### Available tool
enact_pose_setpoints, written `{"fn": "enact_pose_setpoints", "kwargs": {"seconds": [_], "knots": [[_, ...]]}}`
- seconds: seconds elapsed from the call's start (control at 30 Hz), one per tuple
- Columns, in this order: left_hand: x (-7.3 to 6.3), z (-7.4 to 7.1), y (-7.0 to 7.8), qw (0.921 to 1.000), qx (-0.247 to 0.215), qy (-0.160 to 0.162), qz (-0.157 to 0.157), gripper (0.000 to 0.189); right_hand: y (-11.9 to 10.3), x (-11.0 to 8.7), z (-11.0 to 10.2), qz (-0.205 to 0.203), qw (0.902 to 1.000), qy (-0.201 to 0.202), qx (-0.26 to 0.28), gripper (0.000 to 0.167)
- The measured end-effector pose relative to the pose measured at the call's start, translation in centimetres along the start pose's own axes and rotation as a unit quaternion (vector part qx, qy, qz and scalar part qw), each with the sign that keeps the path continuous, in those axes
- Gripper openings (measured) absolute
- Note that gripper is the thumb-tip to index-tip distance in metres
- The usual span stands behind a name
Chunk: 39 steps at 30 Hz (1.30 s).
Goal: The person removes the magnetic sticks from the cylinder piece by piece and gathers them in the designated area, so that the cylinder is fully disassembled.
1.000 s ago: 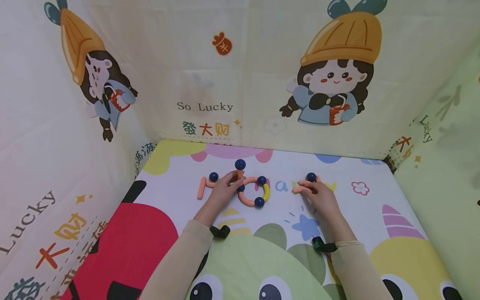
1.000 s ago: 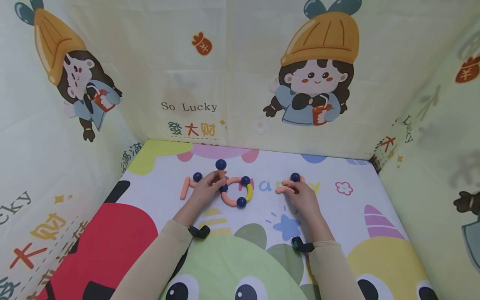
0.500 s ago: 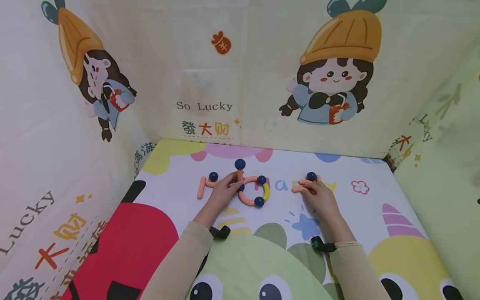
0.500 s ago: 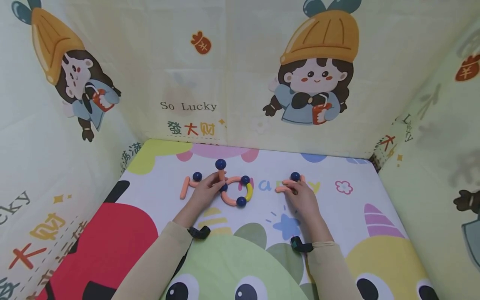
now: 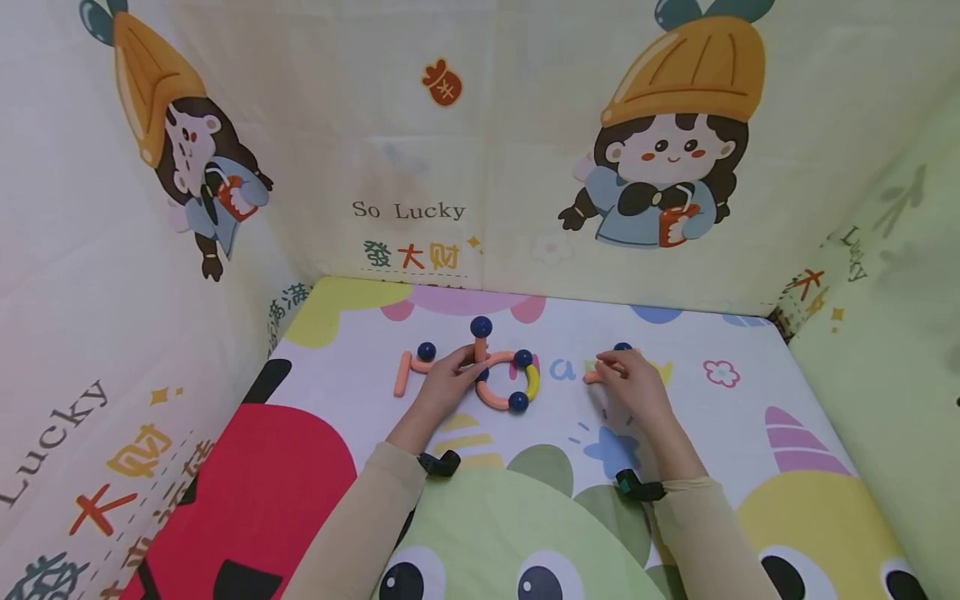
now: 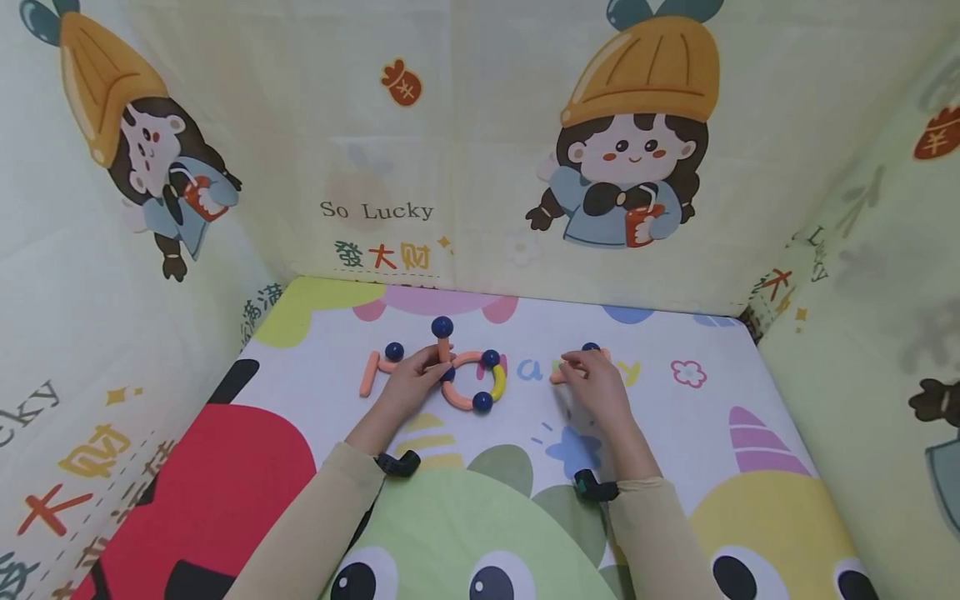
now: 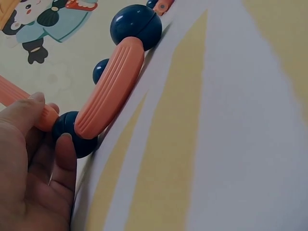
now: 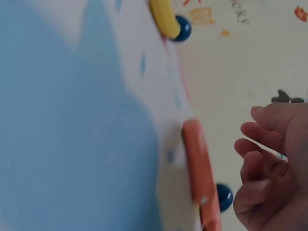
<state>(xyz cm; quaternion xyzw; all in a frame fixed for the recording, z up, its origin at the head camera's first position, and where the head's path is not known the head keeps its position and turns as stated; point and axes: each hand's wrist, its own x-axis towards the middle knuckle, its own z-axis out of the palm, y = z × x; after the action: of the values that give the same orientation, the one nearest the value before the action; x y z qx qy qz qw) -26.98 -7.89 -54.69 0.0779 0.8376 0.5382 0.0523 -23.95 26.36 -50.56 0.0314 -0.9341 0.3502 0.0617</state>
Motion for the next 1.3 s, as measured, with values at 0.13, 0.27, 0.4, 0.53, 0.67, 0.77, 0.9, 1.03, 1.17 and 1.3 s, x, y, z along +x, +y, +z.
{"fn": "enact_pose_setpoints", "kwargs": {"seconds": [0.13,0.27,0.4,0.53,0.67,0.77,0.9,1.03,1.17,1.3], "knots": [[0.0,-0.1,-0.1,1.0,0.001,0.0,-0.002,0.039,-2.5,0.8,0.4,0.023,0.9969,-0.042,0.062,0.039],[0.0,-0.1,-0.3,1.0,0.003,-0.006,-0.001,0.04,-5.3,1.7,0.8,0.046,0.9866,-0.092,0.126,0.045],[0.0,-0.2,-0.5,0.9999,0.002,-0.009,0.003,0.042,-8.0,2.3,1.3,0.038,0.9776,-0.123,0.166,0.043],[-0.1,-0.3,-0.6,0.9999,0.002,-0.01,0.006,0.04,-10.5,3.0,2.0,0.016,0.969,-0.143,0.201,0.039],[-0.1,-0.4,-0.4,0.9999,0.008,-0.01,0.009,0.037,-12.2,3.9,2.9,-0.009,0.9616,-0.166,0.218,0.043],[-0.1,-0.4,-0.4,0.9996,0.012,-0.009,0.025,0.038,-12.9,4.4,3.7,-0.019,0.9551,-0.185,0.231,0.046],[0.0,-0.3,-0.4,0.9991,0.01,-0.009,0.041,0.039,-13.6,4.7,4.7,-0.025,0.9455,-0.204,0.252,0.051],[0.1,-0.3,-0.4,0.9991,0.007,-0.011,0.04,0.038,-14.2,4.9,5.4,-0.031,0.9466,-0.203,0.249,0.051],[0.1,-0.5,-0.2,0.9997,0.008,-0.015,0.019,0.042,-14.7,5.2,5.8,-0.037,0.9416,-0.211,0.26,0.049],[0.1,-0.5,-0.4,0.9998,0.011,-0.016,0.0,0.046,-15.0,5.4,6.1,-0.042,0.9388,-0.22,0.262,0.047]]}}
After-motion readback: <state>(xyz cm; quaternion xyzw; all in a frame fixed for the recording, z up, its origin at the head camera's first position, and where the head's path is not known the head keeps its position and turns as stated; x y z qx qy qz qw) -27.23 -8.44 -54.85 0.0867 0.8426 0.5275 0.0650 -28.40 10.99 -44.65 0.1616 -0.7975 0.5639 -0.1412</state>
